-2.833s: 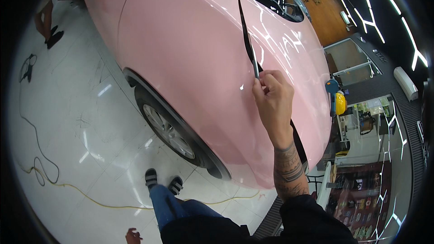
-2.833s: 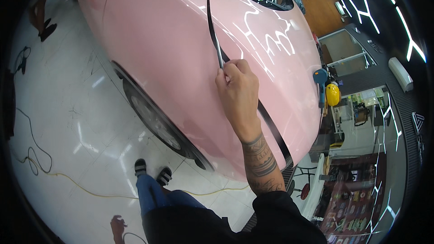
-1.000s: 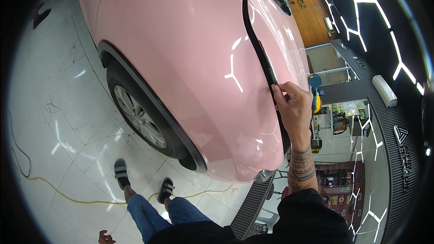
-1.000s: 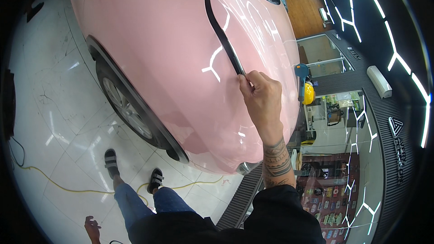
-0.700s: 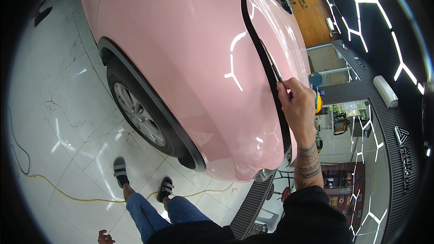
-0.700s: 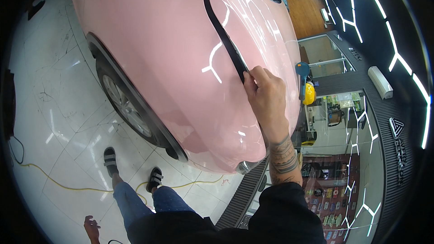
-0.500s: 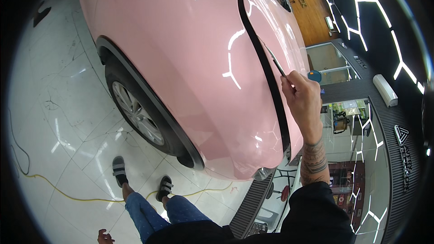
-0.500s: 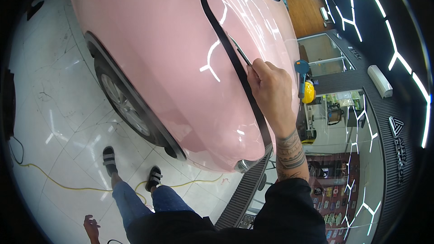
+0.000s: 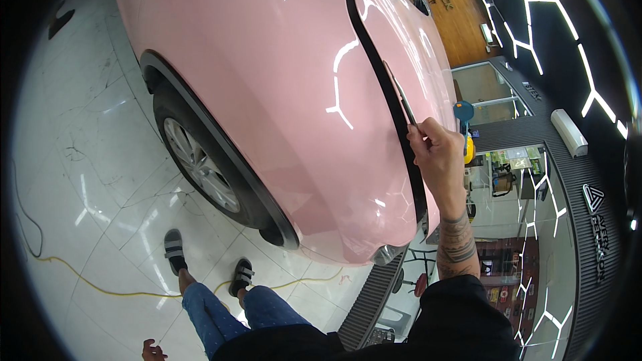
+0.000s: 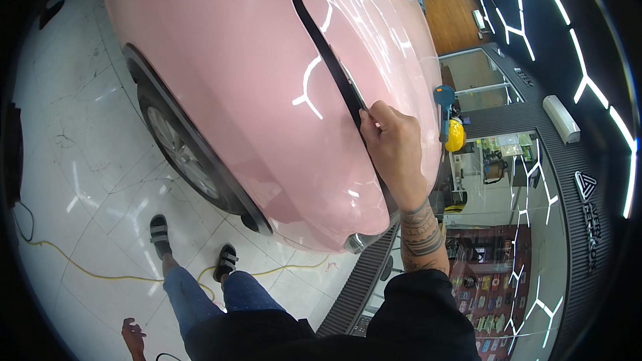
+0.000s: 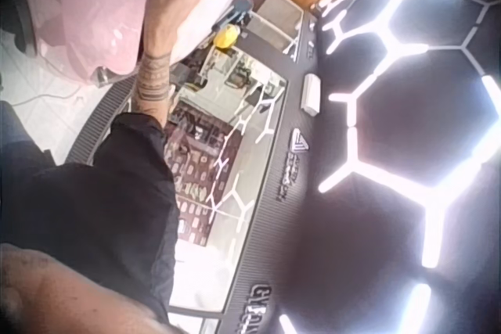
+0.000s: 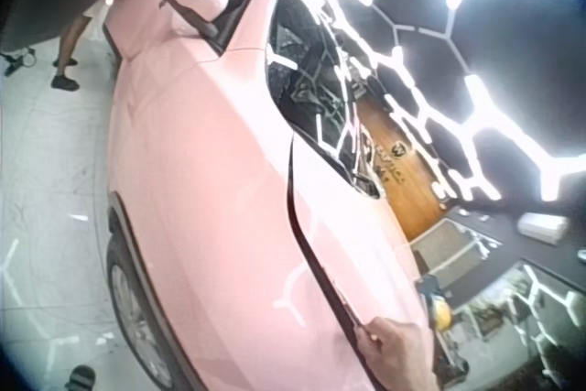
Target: The person applies a pink vinyl wrap to the hood of a car. They use a heat gun to warm the material and a squeegee to smooth it out, working around the headlights and windshield. The person also uses a knife to trim the excess wrap along the edges of the hood and windshield.
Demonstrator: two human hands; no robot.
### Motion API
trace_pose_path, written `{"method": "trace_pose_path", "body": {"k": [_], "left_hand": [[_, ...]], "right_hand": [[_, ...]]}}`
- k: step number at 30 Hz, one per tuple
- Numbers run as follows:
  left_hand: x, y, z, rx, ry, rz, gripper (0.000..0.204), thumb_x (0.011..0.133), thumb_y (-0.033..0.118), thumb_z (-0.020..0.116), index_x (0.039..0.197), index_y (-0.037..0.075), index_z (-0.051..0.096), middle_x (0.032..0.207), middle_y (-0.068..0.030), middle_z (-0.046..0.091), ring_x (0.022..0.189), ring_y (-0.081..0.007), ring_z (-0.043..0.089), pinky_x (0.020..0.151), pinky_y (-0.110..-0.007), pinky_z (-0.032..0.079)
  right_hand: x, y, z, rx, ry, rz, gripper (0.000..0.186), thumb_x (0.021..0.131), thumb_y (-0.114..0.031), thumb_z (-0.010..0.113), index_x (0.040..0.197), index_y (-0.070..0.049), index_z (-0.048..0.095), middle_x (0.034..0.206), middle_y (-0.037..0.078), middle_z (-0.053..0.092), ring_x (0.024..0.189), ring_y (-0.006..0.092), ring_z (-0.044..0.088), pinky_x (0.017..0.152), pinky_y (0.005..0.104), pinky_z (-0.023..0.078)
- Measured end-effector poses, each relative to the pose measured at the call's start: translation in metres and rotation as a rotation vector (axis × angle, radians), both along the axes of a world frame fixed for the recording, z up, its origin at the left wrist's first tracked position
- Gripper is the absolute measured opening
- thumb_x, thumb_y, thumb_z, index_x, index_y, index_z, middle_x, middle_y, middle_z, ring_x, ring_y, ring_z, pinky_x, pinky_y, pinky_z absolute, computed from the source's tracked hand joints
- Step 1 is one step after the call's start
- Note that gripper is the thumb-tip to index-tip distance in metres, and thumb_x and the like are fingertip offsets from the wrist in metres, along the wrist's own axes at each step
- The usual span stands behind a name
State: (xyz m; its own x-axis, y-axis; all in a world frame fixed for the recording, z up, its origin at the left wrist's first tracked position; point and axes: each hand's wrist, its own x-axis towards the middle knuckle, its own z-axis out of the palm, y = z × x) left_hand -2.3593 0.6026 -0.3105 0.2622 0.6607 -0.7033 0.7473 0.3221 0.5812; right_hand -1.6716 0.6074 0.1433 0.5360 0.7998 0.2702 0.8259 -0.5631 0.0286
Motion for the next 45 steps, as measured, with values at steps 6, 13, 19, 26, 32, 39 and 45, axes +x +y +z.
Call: {"method": "trace_pose_path", "body": {"k": [6, 13, 19, 26, 32, 39, 45], "left_hand": [[0.003, -0.003, -0.001, 0.002, -0.043, -0.020, 0.027, 0.078, -0.005, 0.047, 0.104, -0.005, 0.053, 0.064, -0.0112, 0.052, 0.047, -0.0189, 0.056, 0.040, -0.031, 0.052], [0.002, -0.013, 0.002, 0.033, -0.039, -0.036, 0.026, 0.079, -0.004, 0.048, 0.105, -0.004, 0.052, 0.064, -0.0106, 0.052, 0.047, -0.0190, 0.056, 0.040, -0.030, 0.051], [0.002, -0.026, 0.009, 0.026, -0.018, -0.035, 0.027, 0.078, -0.004, 0.048, 0.105, -0.004, 0.053, 0.065, -0.0109, 0.052, 0.047, -0.0192, 0.056, 0.041, -0.030, 0.051], [0.005, -0.050, 0.010, 0.020, -0.009, -0.022, 0.027, 0.078, -0.003, 0.048, 0.105, -0.004, 0.052, 0.066, -0.0114, 0.051, 0.048, -0.0191, 0.055, 0.041, -0.030, 0.051], [0.005, -0.071, 0.005, 0.044, -0.036, -0.028, 0.027, 0.078, -0.001, 0.048, 0.105, -0.004, 0.053, 0.066, -0.0114, 0.051, 0.048, -0.0190, 0.055, 0.041, -0.030, 0.051], [0.006, -0.097, -0.001, 0.037, -0.008, -0.035, 0.026, 0.079, 0.001, 0.049, 0.104, -0.004, 0.053, 0.066, -0.0108, 0.052, 0.049, -0.0189, 0.056, 0.041, -0.030, 0.052], [0.013, -0.127, 0.002, 0.037, 0.011, -0.021, 0.026, 0.079, 0.001, 0.048, 0.104, -0.003, 0.053, 0.066, -0.0100, 0.051, 0.049, -0.0181, 0.055, 0.042, -0.030, 0.052]], "right_hand": [[0.001, -0.018, -0.005, 0.038, 0.009, -0.013, 0.022, 0.079, -0.005, 0.065, 0.067, 0.001, 0.048, 0.058, 0.017, 0.051, 0.045, 0.0307, 0.048, 0.045, 0.0356, 0.036], [0.002, -0.037, -0.009, 0.054, 0.014, 0.001, 0.023, 0.079, -0.004, 0.066, 0.067, 0.001, 0.047, 0.057, 0.015, 0.050, 0.044, 0.0276, 0.047, 0.044, 0.0343, 0.035], [0.005, -0.060, -0.012, 0.074, 0.023, -0.016, 0.023, 0.079, -0.004, 0.067, 0.066, 0.001, 0.048, 0.056, 0.015, 0.050, 0.043, 0.0269, 0.046, 0.043, 0.0343, 0.035], [0.009, -0.093, -0.015, 0.076, 0.023, 0.000, 0.023, 0.079, -0.005, 0.067, 0.066, 0.001, 0.049, 0.056, 0.015, 0.050, 0.043, 0.0270, 0.046, 0.043, 0.0341, 0.035], [0.010, -0.126, -0.017, 0.077, 0.030, -0.006, 0.023, 0.079, -0.005, 0.067, 0.065, 0.001, 0.049, 0.056, 0.015, 0.050, 0.042, 0.0260, 0.046, 0.043, 0.0334, 0.035], [0.012, -0.166, -0.019, 0.081, 0.043, -0.005, 0.023, 0.079, -0.004, 0.067, 0.066, 0.002, 0.049, 0.055, 0.014, 0.050, 0.041, 0.0230, 0.043, 0.043, 0.0319, 0.034], [0.014, -0.200, -0.024, 0.104, 0.083, -0.006, 0.021, 0.078, -0.002, 0.067, 0.066, 0.002, 0.050, 0.055, 0.014, 0.050, 0.041, 0.0220, 0.041, 0.043, 0.0311, 0.034]]}}
